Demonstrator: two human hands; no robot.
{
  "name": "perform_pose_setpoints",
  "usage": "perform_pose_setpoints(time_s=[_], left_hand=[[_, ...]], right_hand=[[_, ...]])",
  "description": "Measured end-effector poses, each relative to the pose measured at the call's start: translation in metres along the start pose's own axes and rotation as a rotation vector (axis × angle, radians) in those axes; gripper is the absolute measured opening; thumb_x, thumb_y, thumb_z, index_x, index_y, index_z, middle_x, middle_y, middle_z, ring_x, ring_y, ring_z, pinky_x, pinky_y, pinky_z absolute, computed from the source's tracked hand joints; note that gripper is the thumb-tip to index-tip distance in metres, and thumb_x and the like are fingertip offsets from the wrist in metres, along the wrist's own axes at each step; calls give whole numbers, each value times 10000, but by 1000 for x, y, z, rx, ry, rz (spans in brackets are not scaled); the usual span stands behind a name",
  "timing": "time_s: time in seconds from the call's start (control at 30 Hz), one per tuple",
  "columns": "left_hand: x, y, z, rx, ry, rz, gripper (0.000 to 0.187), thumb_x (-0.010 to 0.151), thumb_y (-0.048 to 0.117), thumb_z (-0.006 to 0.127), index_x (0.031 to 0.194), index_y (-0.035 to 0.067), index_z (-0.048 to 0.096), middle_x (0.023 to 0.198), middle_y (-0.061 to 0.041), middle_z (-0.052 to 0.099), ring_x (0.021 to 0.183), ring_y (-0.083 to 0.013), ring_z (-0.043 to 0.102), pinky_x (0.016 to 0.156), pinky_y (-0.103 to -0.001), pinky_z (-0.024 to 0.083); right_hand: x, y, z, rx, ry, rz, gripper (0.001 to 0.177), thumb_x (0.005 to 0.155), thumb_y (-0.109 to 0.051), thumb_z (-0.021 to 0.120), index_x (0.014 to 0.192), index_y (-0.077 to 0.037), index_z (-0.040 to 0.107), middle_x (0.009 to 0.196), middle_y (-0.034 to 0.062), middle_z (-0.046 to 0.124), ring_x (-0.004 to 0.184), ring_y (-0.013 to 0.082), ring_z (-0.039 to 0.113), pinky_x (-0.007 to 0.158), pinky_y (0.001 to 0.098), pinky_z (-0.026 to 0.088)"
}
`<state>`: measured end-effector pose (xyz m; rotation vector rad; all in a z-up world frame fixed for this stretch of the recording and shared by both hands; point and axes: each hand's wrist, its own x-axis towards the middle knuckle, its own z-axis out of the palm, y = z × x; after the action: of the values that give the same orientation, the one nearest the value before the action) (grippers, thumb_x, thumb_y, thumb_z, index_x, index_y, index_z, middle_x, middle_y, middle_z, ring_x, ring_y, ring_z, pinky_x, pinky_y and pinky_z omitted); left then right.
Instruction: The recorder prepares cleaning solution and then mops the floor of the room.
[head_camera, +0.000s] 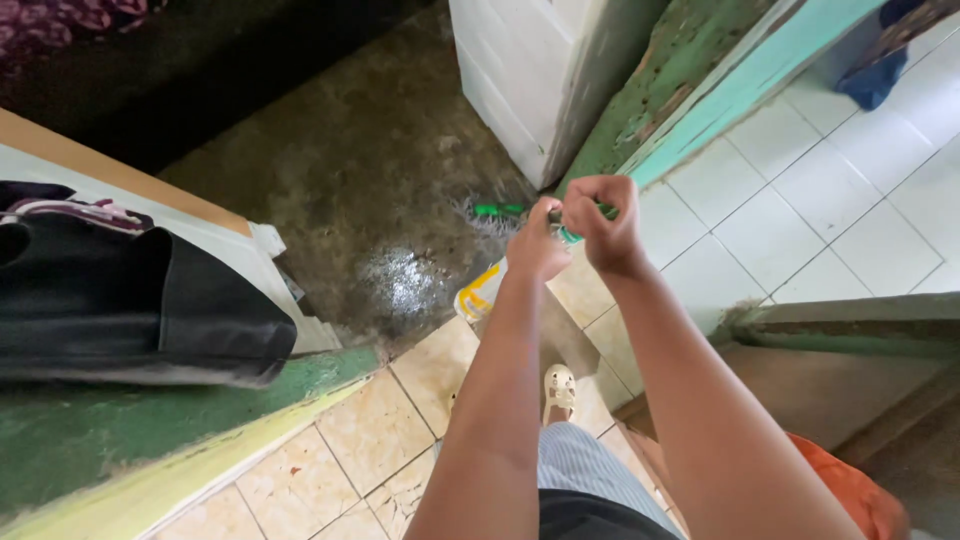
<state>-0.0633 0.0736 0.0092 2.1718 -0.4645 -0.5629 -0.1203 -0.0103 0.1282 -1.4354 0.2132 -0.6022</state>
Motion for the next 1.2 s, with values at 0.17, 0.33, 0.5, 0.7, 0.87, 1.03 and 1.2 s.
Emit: perform_pose_setpoints(time_s=[0.17,0.33,0.5,0.7,0.87,1.03,1.2], left_hand=[[-15,-7,-2,-33,53,78,758,652,178,809,1309,281,446,1291,-74,659,1182,-353,634,907,-471,496],[-39,-2,-31,-41,25,75,736,644,178,786,1302,248,464,1305,-51,667,1150,-352,651,901,-454,513],[-57,-1,-66,-88,36,44,768,649,191,784,1341,226,453,1244,-130,686,1183,-386,633,949,-451,505],[-63,-18,-75,-152,39,60,797,640,209,811,1350,216,451,1275,-149,667,1212,-390,615,959,-445,499],[-53,-19,-78,-162,-24,117,789,660,204,799,1373,137,467,1269,-174,684,1221,-376,643,976,-422,511],[-56,14,-92,-110,-113,252,911,649,168,795,1473,95,413,1285,-192,655,1213,-381,618,956,-414,501],[-72,47,-110,-215,-309,344,967,672,136,797,1533,122,359,1202,-140,720,1103,-297,694,907,-383,535]], right_hand=[[-4,-25,10,33,-100,26,293,946,-8,545,667,-6,456,615,36,468,539,101,429,504,280,339],[-3,-52,33,96,-134,82,358,921,-6,514,589,-44,384,563,11,398,488,98,375,483,288,289],[1,-67,65,115,-195,135,333,885,-1,497,569,-23,394,534,14,409,461,91,353,451,281,253],[-3,-67,89,-14,-191,173,342,870,0,498,541,-27,407,521,-3,385,455,76,360,431,273,239],[-3,-66,99,-13,1,100,390,928,-14,512,564,-44,374,541,-20,387,476,63,359,445,269,251],[3,-97,100,-138,168,33,368,917,-11,508,571,-48,389,538,-22,388,476,65,377,438,275,283],[11,-128,92,-144,373,45,389,907,-63,557,545,-46,417,522,-9,401,428,97,374,402,295,307]])
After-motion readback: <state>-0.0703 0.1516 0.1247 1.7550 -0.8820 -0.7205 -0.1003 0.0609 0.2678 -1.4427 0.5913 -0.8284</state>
